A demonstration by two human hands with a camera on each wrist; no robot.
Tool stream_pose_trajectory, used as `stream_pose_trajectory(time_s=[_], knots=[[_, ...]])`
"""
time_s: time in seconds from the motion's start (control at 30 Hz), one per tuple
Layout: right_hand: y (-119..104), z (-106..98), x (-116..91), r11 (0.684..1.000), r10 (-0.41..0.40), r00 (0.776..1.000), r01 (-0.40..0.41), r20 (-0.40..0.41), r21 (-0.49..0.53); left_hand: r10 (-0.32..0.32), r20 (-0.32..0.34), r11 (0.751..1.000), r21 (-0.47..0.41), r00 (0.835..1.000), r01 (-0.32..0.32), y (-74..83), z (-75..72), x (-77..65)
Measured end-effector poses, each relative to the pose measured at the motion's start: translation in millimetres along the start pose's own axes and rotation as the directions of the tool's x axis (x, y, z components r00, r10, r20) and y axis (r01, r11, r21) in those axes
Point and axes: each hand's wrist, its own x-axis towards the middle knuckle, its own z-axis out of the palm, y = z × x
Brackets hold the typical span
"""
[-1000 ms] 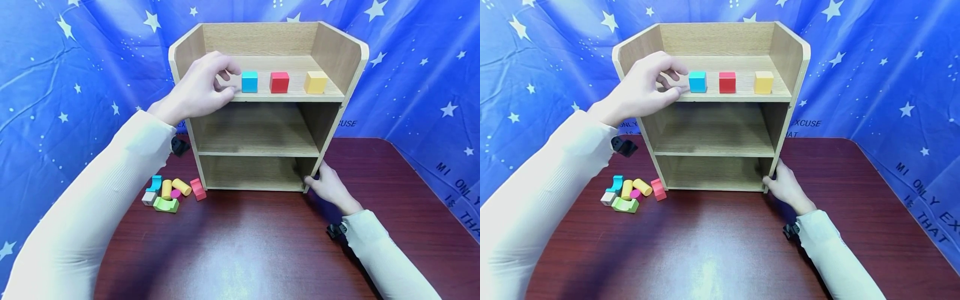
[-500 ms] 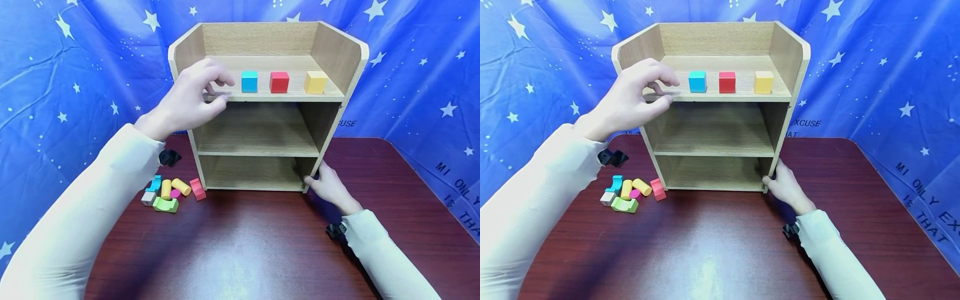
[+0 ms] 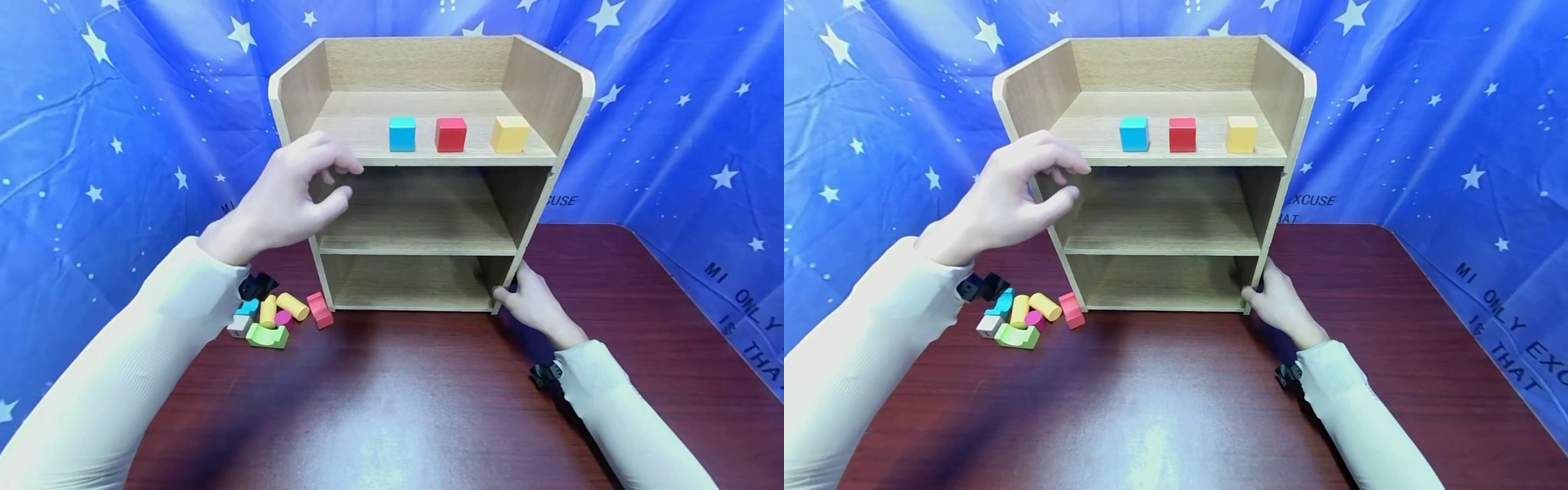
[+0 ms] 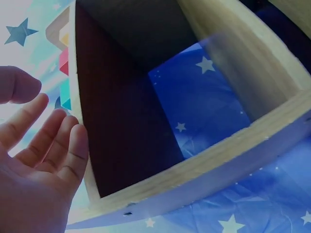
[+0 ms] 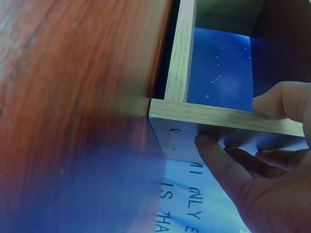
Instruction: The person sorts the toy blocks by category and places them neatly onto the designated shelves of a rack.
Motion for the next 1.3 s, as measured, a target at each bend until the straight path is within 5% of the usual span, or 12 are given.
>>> stream_pose_trajectory(time_s=[0.7,1.3], knots=[[0.0,-0.9,-0.8,1.000,-0.001,1.000,0.001,-0.002,-0.006,-0.107,0.083,0.994,0.042,0.991,0.104,-12.5,11.7,-66.5],[0.5,2.0,0.2,1.000,-0.001,1.000,0.001,-0.001,0.008,-0.163,0.065,0.986,0.053,0.984,0.160,-26.0,22.7,-122.1]])
